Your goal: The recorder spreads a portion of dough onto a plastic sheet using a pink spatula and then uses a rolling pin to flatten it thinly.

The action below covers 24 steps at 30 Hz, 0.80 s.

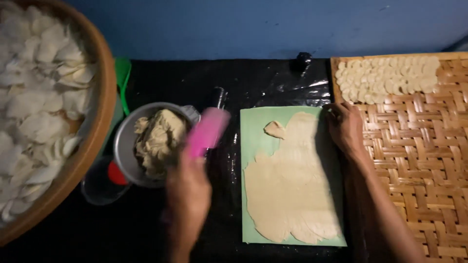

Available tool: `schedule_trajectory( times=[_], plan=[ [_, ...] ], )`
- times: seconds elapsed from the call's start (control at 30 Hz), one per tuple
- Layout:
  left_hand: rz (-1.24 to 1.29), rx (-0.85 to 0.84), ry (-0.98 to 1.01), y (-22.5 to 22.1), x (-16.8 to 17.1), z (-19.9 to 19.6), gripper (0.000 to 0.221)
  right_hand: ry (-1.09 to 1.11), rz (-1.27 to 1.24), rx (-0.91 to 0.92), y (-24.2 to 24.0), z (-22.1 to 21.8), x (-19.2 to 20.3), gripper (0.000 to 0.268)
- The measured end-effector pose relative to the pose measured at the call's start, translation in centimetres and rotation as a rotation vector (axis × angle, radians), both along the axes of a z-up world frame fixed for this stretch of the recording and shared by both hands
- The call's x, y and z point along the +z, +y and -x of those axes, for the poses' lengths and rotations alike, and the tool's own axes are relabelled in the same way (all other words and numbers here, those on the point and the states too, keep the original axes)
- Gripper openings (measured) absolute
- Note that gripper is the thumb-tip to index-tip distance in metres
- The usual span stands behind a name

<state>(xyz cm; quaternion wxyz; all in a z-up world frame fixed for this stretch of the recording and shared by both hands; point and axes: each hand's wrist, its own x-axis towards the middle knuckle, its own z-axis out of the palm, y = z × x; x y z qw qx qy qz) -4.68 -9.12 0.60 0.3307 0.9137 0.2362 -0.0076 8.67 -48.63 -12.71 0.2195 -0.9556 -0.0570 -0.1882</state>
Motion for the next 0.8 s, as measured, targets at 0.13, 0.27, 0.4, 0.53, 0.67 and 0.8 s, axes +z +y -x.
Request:
schedule_trajectory(
  times=[0.13, 0.27, 0.4, 0.53, 0.67, 0.8],
  plan=[
    [-0.392, -0.047, -0.359, 5.7, -1.3, 1.0, 0.030, -0.036, 0.054, 0.056, 0.9, -0.1, 0.4, 0.019],
    [-0.354, -0.046, -0.549, 6.2, -2.8, 1.7, 0.019, 0.038, -0.027, 0.042, 2.7, -0.1, 1.6, 0.015],
    [-0.102, -0.215, -0.474, 2.0, -7.7, 3.8, 0.015, 0.063, -0.046, 0.039, 3.3, 0.2, 2.5, 0.017],
    [-0.150, -0.274, -0.410, -0.6, -8.1, 2.9, 0.031, 0.057, -0.018, 0.041, 2.8, -0.2, 1.5, 0.024],
    [-0.312, -0.319, -0.488, -2.3, -7.5, 1.6, 0.058, 0.061, -0.030, 0.044, 2.3, 0.1, 1.2, 0.027],
    [-0.409, -0.338, -0.359, -2.7, -8.6, -0.3, 0.066, 0.006, -0.019, 0.108, 2.0, 0.2, 0.8, 0.033]
  ],
)
